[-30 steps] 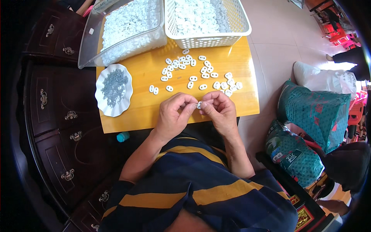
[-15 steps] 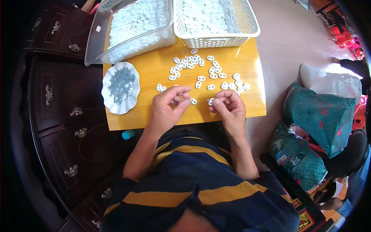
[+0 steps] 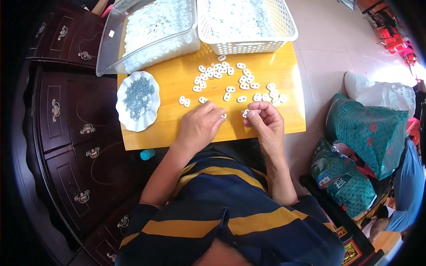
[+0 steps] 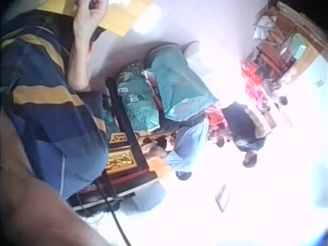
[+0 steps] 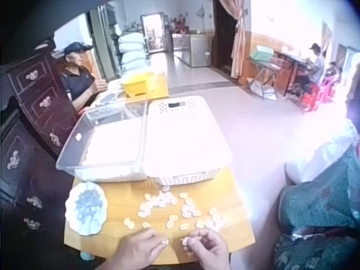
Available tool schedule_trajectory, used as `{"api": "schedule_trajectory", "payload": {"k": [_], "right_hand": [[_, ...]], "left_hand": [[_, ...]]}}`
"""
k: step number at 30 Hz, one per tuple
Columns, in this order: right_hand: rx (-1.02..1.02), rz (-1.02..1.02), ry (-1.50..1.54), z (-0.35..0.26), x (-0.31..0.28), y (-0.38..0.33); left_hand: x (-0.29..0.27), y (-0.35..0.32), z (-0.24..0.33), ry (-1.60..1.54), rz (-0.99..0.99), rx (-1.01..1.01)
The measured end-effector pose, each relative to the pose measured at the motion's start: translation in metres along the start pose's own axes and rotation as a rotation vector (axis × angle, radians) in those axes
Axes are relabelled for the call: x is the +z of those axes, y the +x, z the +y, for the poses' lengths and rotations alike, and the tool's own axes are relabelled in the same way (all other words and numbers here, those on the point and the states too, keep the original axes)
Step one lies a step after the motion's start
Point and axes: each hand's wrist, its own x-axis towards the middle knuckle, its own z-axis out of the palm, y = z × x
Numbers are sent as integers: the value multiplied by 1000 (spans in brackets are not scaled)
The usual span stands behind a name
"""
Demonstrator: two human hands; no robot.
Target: Assembling small white plastic components by hand at a workstation.
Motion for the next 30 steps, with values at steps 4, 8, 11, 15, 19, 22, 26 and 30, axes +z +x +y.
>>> {"api": "schedule_trajectory", "payload": {"k": [4, 8, 11, 15, 19, 22, 26, 30], "right_hand": [[4, -10, -6, 2, -1, 0], [-6, -11, -10, 1, 0, 0], [-11, -12, -37, 4, 1, -1], [-10, -31, -43, 8, 2, -1], [-2, -25, -51, 5, 4, -3], [-1, -25, -67, 5, 4, -3], [1, -28, -64, 8, 4, -3], [-5, -27, -99, 10, 3, -2]], "left_hand": [[2, 1, -1, 35, 12, 16], [5, -5, -2, 67, 18, 38], [6, -11, 2, -171, 69, -89], [-6, -9, 7, -456, 74, -175], [-9, -4, 8, -637, 95, -207], [-3, -2, 6, -726, 139, -222], [4, -1, 12, -900, 193, -362], [3, 0, 9, -826, 66, -319]]}}
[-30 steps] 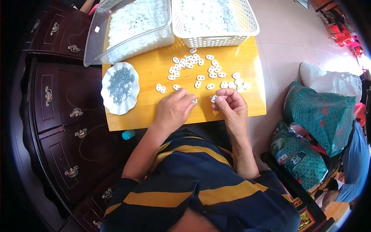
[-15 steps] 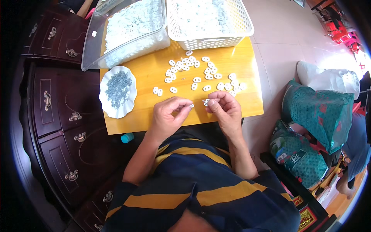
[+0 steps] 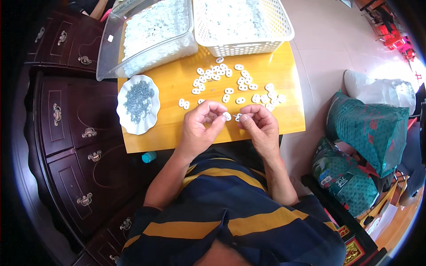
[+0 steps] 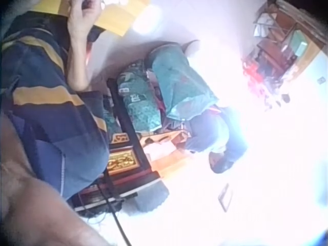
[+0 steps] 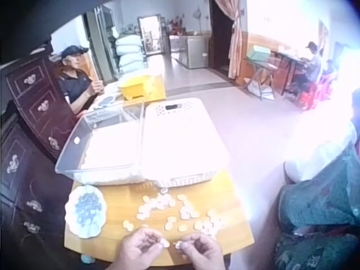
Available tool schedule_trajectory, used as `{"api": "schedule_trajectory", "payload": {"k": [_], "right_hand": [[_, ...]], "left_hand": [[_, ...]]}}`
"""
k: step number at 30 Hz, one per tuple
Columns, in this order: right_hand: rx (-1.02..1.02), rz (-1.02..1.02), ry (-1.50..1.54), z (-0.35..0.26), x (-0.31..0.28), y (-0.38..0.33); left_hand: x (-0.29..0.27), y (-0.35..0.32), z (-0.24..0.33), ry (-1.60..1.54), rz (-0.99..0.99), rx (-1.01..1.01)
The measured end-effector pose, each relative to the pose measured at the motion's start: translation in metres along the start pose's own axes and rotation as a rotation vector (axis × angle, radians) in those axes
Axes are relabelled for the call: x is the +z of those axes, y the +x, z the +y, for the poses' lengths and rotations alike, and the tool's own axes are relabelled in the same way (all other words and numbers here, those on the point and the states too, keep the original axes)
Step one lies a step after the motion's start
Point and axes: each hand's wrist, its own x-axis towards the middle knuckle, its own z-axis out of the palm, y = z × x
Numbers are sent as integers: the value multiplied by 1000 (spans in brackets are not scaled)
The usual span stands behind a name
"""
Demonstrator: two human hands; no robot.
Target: Assembling small white plastic components by hand at a workstation.
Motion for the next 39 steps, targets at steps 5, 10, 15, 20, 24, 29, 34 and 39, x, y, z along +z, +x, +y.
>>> {"api": "schedule_trajectory", "payload": {"k": [5, 10, 15, 20, 24, 29, 34, 39], "right_hand": [[5, -10, -56, 1, 0, 0], [3, -30, -59, 0, 0, -1], [-69, -36, -238, 2, -1, -1], [-68, 12, -252, 3, 2, -1], [-67, -11, -268, -1, 3, 0], [-49, -14, -274, -3, 2, 0], [8, -39, -255, -1, 2, -1], [16, -38, -182, -4, 3, -2]], "left_hand": [[2, 3, 4, 34, -25, 12], [0, 2, 5, 53, -37, 10], [0, 5, 8, 112, -34, 36], [0, 4, 10, 137, -60, 9], [1, 5, 7, 139, -85, -38], [2, 8, 5, 94, -95, -100], [5, 13, 7, -5, -116, -149], [11, 11, 21, 127, -86, -65]]}}
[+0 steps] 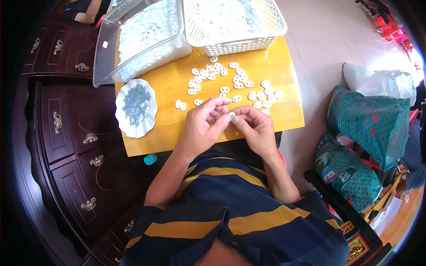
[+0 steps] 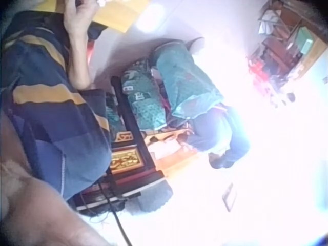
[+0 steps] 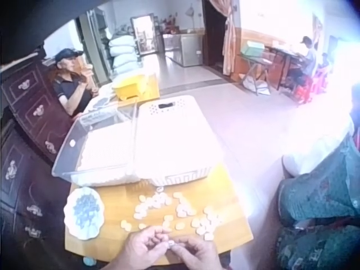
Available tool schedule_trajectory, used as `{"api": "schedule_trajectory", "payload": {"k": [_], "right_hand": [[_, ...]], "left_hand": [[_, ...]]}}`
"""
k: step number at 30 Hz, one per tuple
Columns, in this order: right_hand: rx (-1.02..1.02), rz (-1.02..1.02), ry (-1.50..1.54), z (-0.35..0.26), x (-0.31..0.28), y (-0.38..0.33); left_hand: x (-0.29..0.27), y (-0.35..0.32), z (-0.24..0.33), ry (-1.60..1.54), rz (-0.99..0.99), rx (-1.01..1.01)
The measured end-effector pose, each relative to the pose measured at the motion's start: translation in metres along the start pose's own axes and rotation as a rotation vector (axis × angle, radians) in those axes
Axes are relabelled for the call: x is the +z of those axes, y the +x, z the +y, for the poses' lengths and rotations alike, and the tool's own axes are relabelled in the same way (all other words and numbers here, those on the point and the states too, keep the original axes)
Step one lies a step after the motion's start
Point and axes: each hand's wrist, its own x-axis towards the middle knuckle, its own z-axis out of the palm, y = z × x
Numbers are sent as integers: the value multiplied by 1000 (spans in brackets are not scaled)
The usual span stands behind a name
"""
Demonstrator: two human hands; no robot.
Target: Assembling small white plastic components by hand at a workstation.
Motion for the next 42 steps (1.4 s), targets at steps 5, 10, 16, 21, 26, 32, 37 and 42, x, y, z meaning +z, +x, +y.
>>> {"api": "schedule_trajectory", "payload": {"k": [5, 10, 16, 21, 26, 32, 37, 42], "right_hand": [[53, -11, 202, -3, -1, 1], [54, -22, 270, -3, -1, 1], [41, -41, 278, -1, -3, 1], [38, -26, 281, -3, -1, 0], [-9, 38, 269, -1, 3, 0], [-32, 64, 286, 8, 3, 0], [-27, 63, 275, 11, 2, 0], [-29, 53, 274, 11, 3, 0]], "left_hand": [[9, -4, 4, 236, 61, 177], [12, -2, 4, 277, 96, 320], [6, 0, -1, 157, 21, 237], [3, 2, -9, 251, 31, 326], [12, -1, 3, 281, 33, 322], [22, 1, -13, 454, 165, 431], [22, 7, -15, 545, 235, 560], [22, 7, -16, 486, 252, 561]]}}
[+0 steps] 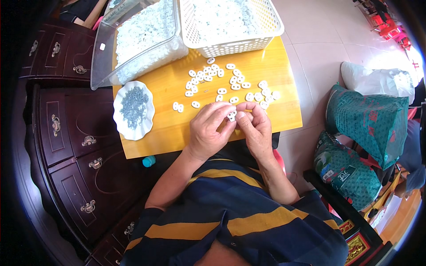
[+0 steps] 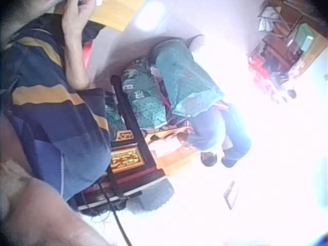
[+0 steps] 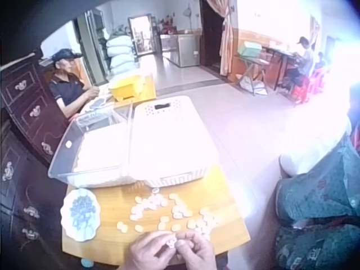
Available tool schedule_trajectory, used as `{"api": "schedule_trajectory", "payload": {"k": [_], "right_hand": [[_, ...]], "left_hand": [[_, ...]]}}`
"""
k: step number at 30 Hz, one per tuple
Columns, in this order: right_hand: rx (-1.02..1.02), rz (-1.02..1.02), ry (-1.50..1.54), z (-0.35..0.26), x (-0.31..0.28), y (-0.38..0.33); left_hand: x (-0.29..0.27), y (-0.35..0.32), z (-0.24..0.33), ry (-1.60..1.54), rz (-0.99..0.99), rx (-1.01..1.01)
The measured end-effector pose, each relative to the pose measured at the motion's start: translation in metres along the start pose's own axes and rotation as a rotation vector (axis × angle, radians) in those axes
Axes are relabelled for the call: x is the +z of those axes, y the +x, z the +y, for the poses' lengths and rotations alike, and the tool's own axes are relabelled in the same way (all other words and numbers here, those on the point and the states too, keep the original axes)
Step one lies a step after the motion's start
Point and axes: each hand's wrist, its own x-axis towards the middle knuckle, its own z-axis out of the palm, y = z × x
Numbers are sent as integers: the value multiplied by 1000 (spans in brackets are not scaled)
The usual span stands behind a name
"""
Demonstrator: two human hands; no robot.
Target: Assembling small white plastic components by hand at a workstation.
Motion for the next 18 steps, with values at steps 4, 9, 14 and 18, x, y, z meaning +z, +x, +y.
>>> {"api": "schedule_trajectory", "payload": {"k": [4, 9, 14, 18], "right_hand": [[10, 13, 15, -2, 2, 1], [18, -14, 63, -7, 7, 0], [26, -13, 69, -2, 7, 0], [21, -15, 94, -3, 8, 0]], "left_hand": [[-2, 1, 4, -44, -28, -39], [-2, -3, 3, -84, -58, -72], [-2, -4, 1, -77, -62, -69], [-4, -4, 2, -75, -72, -68]]}}
